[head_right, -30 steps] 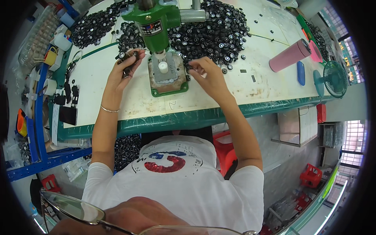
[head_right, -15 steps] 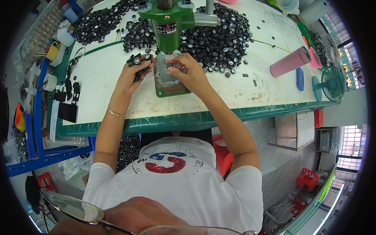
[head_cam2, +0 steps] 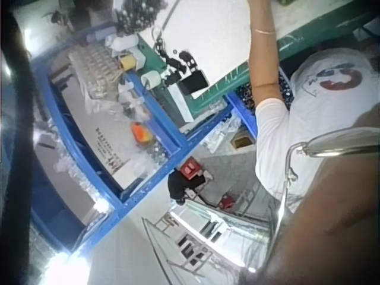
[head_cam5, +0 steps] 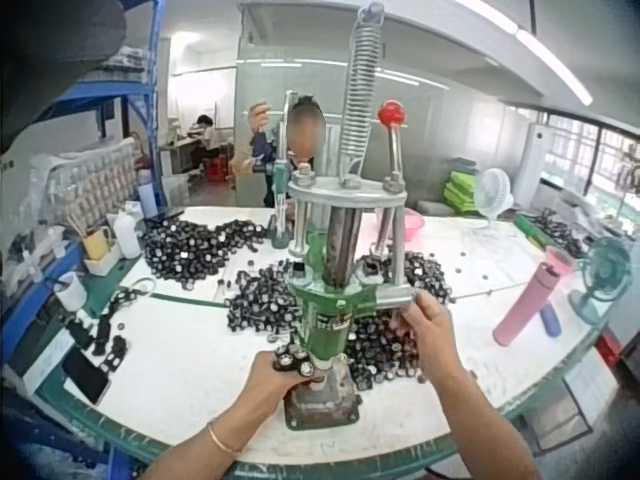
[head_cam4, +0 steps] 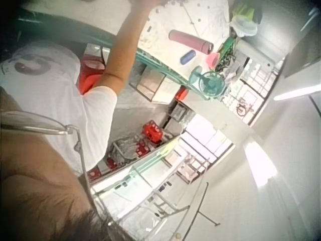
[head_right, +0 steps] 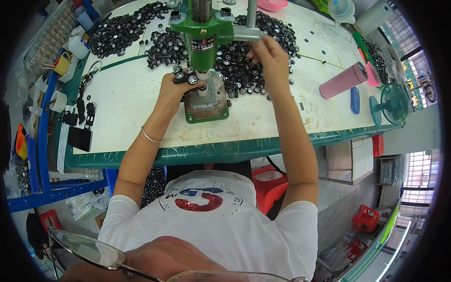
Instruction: The person repeatedly places small metal components into a green press machine and pulls the lever to operate it. They handle the components one at a time, positioning them under the press and then releasing the lever to complete the cycle.
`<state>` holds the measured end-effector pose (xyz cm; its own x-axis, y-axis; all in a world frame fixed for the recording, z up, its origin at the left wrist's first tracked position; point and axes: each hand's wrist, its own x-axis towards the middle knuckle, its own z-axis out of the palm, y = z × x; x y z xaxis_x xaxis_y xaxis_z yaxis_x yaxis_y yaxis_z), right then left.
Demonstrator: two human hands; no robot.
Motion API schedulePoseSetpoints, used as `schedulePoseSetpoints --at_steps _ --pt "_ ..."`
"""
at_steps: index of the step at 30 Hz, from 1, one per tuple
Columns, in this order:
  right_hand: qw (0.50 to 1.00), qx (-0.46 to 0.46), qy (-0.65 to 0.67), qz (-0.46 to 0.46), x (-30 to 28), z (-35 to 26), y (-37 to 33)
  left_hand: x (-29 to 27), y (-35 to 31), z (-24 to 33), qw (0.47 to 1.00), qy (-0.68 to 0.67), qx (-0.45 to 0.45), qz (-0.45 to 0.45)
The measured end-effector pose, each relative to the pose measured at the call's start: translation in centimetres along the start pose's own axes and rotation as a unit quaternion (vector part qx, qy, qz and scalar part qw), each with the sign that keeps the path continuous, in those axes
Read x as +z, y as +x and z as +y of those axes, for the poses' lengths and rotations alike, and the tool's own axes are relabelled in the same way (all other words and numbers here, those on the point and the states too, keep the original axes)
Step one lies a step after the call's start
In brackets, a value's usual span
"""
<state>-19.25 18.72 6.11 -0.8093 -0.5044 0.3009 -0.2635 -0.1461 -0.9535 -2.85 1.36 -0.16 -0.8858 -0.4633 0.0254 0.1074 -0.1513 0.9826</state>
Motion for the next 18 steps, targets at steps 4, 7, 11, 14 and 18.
schedulePoseSetpoints --at_steps 4,7,11,14,18 --pt "0.994 -0.059 0.092 -0.020 1.1 -5.1 4.3 0.1 0.1 -0.6 1.000 -0.026 0.005 0.005" --pt "0.983 -0.022 0.180 0.020 5.3 -11.0 7.0 -0.3 -0.2 -0.9 0.999 -0.036 0.008 0.022" --pt "0.960 -0.033 0.248 -0.122 5.1 -13.6 10.8 0.2 0.0 0.2 0.999 -0.036 -0.001 0.018" --pt "0.966 -0.037 0.254 0.001 5.8 -12.5 11.5 0.3 0.6 -0.1 1.000 -0.024 0.003 -0.001" --pt "0.982 -0.101 0.149 0.061 6.9 -13.5 9.1 -0.2 0.4 -0.2 1.000 -0.007 0.025 0.009"
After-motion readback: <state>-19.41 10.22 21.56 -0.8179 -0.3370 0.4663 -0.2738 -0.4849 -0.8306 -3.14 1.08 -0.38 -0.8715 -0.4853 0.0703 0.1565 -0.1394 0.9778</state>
